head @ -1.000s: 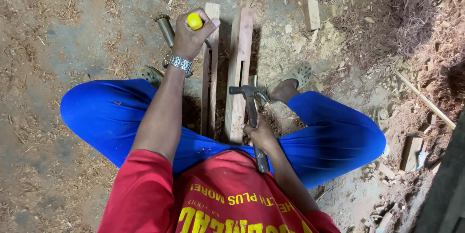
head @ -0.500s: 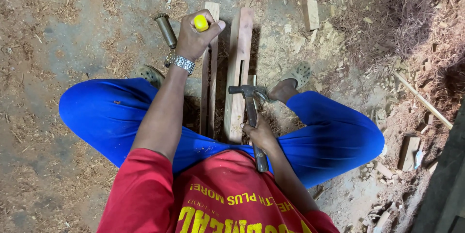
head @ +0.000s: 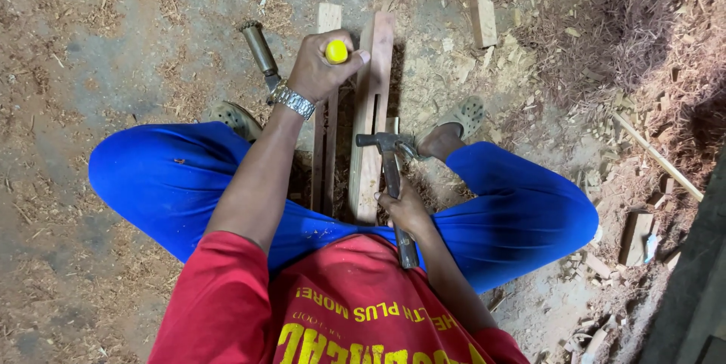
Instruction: The person sits on the ground and uses a chisel and hammer to carve a groove into a piece of wood. They repeatedly strike the chisel to remove wood chips and deepen the groove.
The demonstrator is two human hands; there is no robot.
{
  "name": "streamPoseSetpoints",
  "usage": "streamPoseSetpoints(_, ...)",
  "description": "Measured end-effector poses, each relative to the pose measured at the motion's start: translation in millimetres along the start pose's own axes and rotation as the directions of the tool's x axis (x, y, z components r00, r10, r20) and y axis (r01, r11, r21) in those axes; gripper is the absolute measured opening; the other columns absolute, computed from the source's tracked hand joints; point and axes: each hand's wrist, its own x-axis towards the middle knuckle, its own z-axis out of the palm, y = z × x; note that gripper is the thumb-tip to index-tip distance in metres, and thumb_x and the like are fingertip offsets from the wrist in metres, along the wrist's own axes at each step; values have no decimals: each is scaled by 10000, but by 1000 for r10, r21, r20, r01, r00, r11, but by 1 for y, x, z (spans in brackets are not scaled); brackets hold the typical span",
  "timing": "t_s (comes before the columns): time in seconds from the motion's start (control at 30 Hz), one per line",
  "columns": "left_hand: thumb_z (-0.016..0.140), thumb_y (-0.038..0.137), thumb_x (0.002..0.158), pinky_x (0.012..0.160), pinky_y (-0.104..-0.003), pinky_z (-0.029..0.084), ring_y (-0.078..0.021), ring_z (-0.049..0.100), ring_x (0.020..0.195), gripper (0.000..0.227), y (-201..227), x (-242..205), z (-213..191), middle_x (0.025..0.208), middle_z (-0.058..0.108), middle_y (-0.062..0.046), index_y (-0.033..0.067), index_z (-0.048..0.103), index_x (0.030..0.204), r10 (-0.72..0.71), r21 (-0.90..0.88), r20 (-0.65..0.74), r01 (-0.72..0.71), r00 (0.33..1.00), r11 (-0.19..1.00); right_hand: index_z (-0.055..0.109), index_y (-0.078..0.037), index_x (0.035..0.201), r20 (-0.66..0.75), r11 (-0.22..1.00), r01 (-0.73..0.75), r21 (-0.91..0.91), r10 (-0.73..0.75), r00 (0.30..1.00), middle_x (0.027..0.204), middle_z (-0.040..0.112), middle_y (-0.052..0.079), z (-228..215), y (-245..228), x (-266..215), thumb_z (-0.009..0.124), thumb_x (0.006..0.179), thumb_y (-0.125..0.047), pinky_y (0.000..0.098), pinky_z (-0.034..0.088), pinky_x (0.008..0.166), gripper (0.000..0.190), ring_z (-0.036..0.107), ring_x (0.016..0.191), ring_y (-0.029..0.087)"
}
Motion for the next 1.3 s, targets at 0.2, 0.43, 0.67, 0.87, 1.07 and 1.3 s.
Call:
streamPoseSetpoints(0.2, 806, 325, 903, 529, -287, 487, -89, 525, 553, 304, -23, 2, -6, 660, 598, 26, 132, 638, 740, 18, -8, -90, -19, 996, 1000, 515, -23, 1217, 2, 1000, 10, 8, -10, 1000, 753, 581, 63, 1, 10, 4, 692, 868, -110, 351, 476, 386, 401, 544, 426, 161)
streamPoseSetpoints(0.43, 778, 306, 900, 542, -285, 483, -86, 549, 574, 293, -23, 0, -33, 671, 623, 15, 125, 618, 733, 19, -133, -239, -52, 971, 990, 523, -28, 1217, -5, 1000, -4, -23, 3, 1000, 751, 547, 72, 0, 14, 7, 694, 868, -125, 370, 473, 401, 401, 538, 434, 183)
streamPoseSetpoints(0.67, 723, 292, 907, 513, -281, 510, -79, 566, 536, 268, -13, 3, -19, 634, 618, 24, 147, 598, 719, -15, -57, -175, 5, 984, 998, 532, -64, 1210, -115, 983, 44, -177, -65, 991, 685, 618, 73, -13, -31, -23, 636, 833, -108, 357, 543, 509, 394, 635, 534, 191)
streamPoseSetpoints(0.87, 749, 242, 931, 521, -290, 450, -78, 512, 562, 293, -6, -1, -4, 652, 576, 25, 112, 584, 726, 56, -45, -112, -62, 992, 997, 549, -27, 1053, -264, 769, 491, -408, -615, 743, 721, 601, 84, -43, -111, -57, 777, 856, -147, 363, 496, 504, 324, 613, 565, 205)
streamPoseSetpoints(1.07, 783, 207, 928, 562, -273, 434, -71, 503, 613, 286, -2, -4, -3, 668, 570, 29, 77, 595, 756, 103, -4, -118, -104, 988, 995, 539, -19, 1080, -283, 522, 736, -430, -853, 439, 805, 663, 61, -40, -182, -87, 777, 885, -152, 325, 556, 545, 335, 697, 627, 179)
streamPoseSetpoints(1.3, 812, 130, 882, 771, -320, 626, -114, 712, 858, 209, -78, 0, 14, 976, 729, -25, 71, 666, 1019, 148, -292, -40, -153, 988, 944, 573, 15, 1114, -188, 643, 539, -545, -720, 668, 713, 646, 147, -25, -179, -18, 736, 877, -123, 424, 549, 581, 319, 689, 621, 301)
